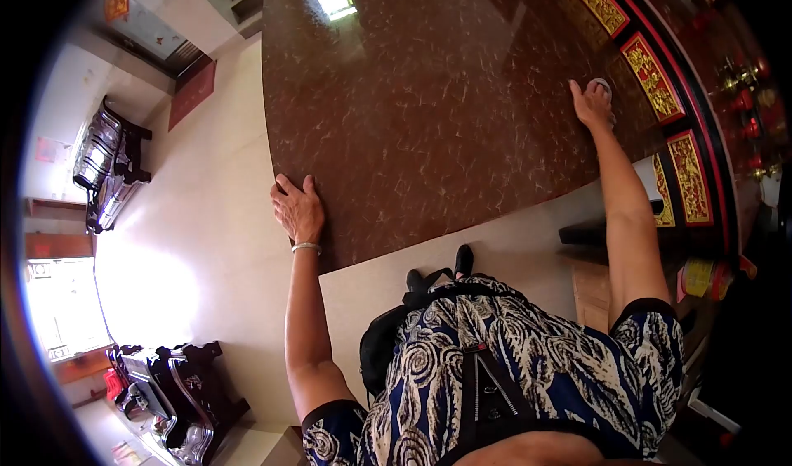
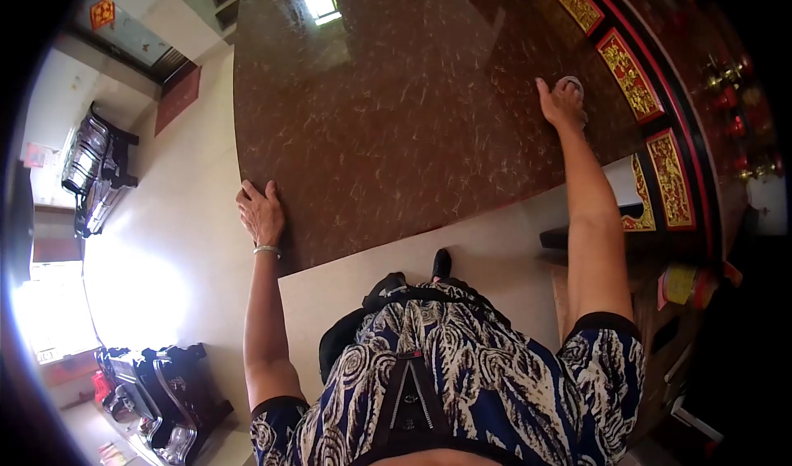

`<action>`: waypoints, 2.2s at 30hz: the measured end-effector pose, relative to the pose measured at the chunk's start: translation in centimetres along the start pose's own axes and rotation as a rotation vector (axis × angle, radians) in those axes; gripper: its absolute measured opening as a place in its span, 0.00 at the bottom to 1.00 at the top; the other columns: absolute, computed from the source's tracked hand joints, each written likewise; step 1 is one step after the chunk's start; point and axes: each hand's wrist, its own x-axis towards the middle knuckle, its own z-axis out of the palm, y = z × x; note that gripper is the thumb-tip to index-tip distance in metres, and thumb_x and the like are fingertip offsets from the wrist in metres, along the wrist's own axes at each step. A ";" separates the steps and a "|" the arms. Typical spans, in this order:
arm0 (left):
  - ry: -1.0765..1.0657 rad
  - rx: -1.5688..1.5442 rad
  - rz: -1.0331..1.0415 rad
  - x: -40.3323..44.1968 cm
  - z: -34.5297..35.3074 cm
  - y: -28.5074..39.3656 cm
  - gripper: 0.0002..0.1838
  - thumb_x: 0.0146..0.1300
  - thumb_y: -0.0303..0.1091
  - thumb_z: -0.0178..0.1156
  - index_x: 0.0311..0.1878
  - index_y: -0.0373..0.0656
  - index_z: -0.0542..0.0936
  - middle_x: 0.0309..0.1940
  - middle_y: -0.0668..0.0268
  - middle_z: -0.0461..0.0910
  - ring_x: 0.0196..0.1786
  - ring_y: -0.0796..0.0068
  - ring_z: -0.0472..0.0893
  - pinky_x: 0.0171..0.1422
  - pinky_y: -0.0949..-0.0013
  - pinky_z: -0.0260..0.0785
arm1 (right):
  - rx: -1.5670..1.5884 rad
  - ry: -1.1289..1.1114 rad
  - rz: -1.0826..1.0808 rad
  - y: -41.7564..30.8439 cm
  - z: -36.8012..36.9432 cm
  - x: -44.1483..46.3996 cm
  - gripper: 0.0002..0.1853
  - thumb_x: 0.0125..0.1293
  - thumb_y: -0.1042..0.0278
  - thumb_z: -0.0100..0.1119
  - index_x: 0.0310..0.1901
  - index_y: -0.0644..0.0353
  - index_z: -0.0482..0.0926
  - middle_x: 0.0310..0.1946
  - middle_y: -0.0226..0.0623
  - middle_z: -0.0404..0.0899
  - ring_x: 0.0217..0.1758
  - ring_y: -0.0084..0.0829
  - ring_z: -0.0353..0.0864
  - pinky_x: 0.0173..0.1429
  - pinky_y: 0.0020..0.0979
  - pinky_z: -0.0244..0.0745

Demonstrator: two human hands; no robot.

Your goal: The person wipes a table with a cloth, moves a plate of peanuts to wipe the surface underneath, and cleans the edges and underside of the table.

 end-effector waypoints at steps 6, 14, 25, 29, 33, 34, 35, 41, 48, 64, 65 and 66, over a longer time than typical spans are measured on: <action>-0.050 0.073 -0.044 0.1 -0.4 0.6 0.35 0.70 0.55 0.52 0.69 0.39 0.59 0.63 0.43 0.64 0.64 0.44 0.69 0.65 0.47 0.64 | 0.355 -0.004 -0.738 -21.9 -1.2 -9.0 0.31 0.65 0.40 0.55 0.53 0.64 0.74 0.52 0.49 0.72 0.60 0.46 0.68 0.67 0.46 0.60; -0.072 0.038 -0.043 0.2 -0.1 -0.1 0.32 0.71 0.52 0.50 0.70 0.40 0.59 0.64 0.45 0.64 0.64 0.44 0.68 0.64 0.47 0.65 | 0.603 -0.180 -1.318 -42.0 -1.9 -28.7 0.42 0.66 0.34 0.47 0.66 0.68 0.66 0.66 0.50 0.63 0.72 0.45 0.58 0.78 0.49 0.42; -0.065 0.039 -0.037 0.3 0.1 0.0 0.32 0.72 0.51 0.49 0.71 0.40 0.59 0.63 0.45 0.63 0.63 0.44 0.68 0.63 0.48 0.65 | 0.279 -0.074 -0.605 -23.8 0.0 1.7 0.30 0.66 0.41 0.54 0.54 0.65 0.76 0.53 0.51 0.76 0.58 0.47 0.74 0.61 0.47 0.69; -0.058 0.074 -0.035 0.4 0.3 -0.1 0.32 0.72 0.51 0.48 0.71 0.40 0.58 0.63 0.45 0.64 0.62 0.44 0.69 0.63 0.48 0.65 | 0.222 -0.017 -0.296 -7.6 -0.5 8.2 0.31 0.65 0.38 0.49 0.49 0.64 0.73 0.52 0.56 0.75 0.58 0.55 0.74 0.59 0.51 0.67; -0.060 0.082 -0.058 0.1 0.0 0.3 0.32 0.73 0.52 0.48 0.71 0.40 0.58 0.63 0.45 0.64 0.62 0.44 0.69 0.63 0.47 0.65 | -0.033 0.194 -0.068 2.0 2.9 10.8 0.42 0.67 0.30 0.42 0.64 0.64 0.70 0.60 0.55 0.74 0.64 0.57 0.70 0.68 0.48 0.62; -0.053 0.090 -0.039 0.2 0.1 0.3 0.32 0.72 0.51 0.49 0.71 0.40 0.58 0.63 0.44 0.64 0.62 0.43 0.69 0.63 0.47 0.65 | -0.006 0.083 0.024 0.8 1.0 10.3 0.44 0.67 0.29 0.40 0.66 0.66 0.69 0.61 0.55 0.73 0.65 0.58 0.69 0.70 0.47 0.60; -0.046 0.100 -0.017 0.3 0.1 0.2 0.32 0.72 0.51 0.49 0.71 0.40 0.58 0.63 0.44 0.63 0.62 0.43 0.69 0.63 0.47 0.65 | 0.022 -0.031 0.119 -0.8 -0.2 9.5 0.46 0.67 0.27 0.38 0.68 0.67 0.67 0.63 0.55 0.72 0.67 0.59 0.68 0.72 0.46 0.58; -0.053 0.094 -0.035 0.2 -0.1 0.5 0.32 0.72 0.51 0.50 0.71 0.41 0.58 0.62 0.44 0.64 0.63 0.43 0.69 0.63 0.47 0.65 | 0.363 0.010 -0.685 -22.2 0.9 -1.4 0.34 0.61 0.37 0.60 0.51 0.66 0.75 0.54 0.49 0.70 0.60 0.46 0.68 0.66 0.47 0.61; -0.062 0.080 -0.051 0.2 -0.2 0.6 0.32 0.72 0.50 0.49 0.71 0.40 0.59 0.62 0.45 0.64 0.62 0.43 0.69 0.63 0.48 0.65 | 0.529 -0.145 -1.236 -42.0 -1.6 -19.8 0.43 0.64 0.33 0.51 0.63 0.70 0.67 0.62 0.53 0.65 0.70 0.46 0.59 0.75 0.49 0.48; -0.097 0.062 -0.045 0.3 -0.3 0.4 0.33 0.73 0.50 0.47 0.72 0.39 0.59 0.64 0.45 0.61 0.63 0.43 0.68 0.64 0.49 0.65 | 0.230 -0.023 -0.457 -18.1 2.3 11.5 0.34 0.65 0.38 0.54 0.56 0.65 0.75 0.59 0.52 0.74 0.64 0.50 0.72 0.65 0.49 0.66; -0.095 0.057 -0.045 0.3 -0.2 0.3 0.33 0.73 0.50 0.47 0.72 0.39 0.59 0.64 0.45 0.61 0.63 0.43 0.68 0.64 0.49 0.65 | 0.160 -0.093 -0.368 -14.5 0.6 12.3 0.36 0.66 0.36 0.51 0.58 0.65 0.75 0.61 0.52 0.73 0.65 0.50 0.71 0.66 0.48 0.66; -0.083 0.058 -0.037 0.3 0.0 0.2 0.33 0.73 0.50 0.47 0.73 0.39 0.59 0.64 0.45 0.62 0.63 0.43 0.68 0.64 0.49 0.65 | 0.146 0.049 -0.344 -10.3 2.4 13.9 0.34 0.66 0.37 0.48 0.57 0.63 0.73 0.60 0.53 0.73 0.65 0.52 0.71 0.64 0.49 0.67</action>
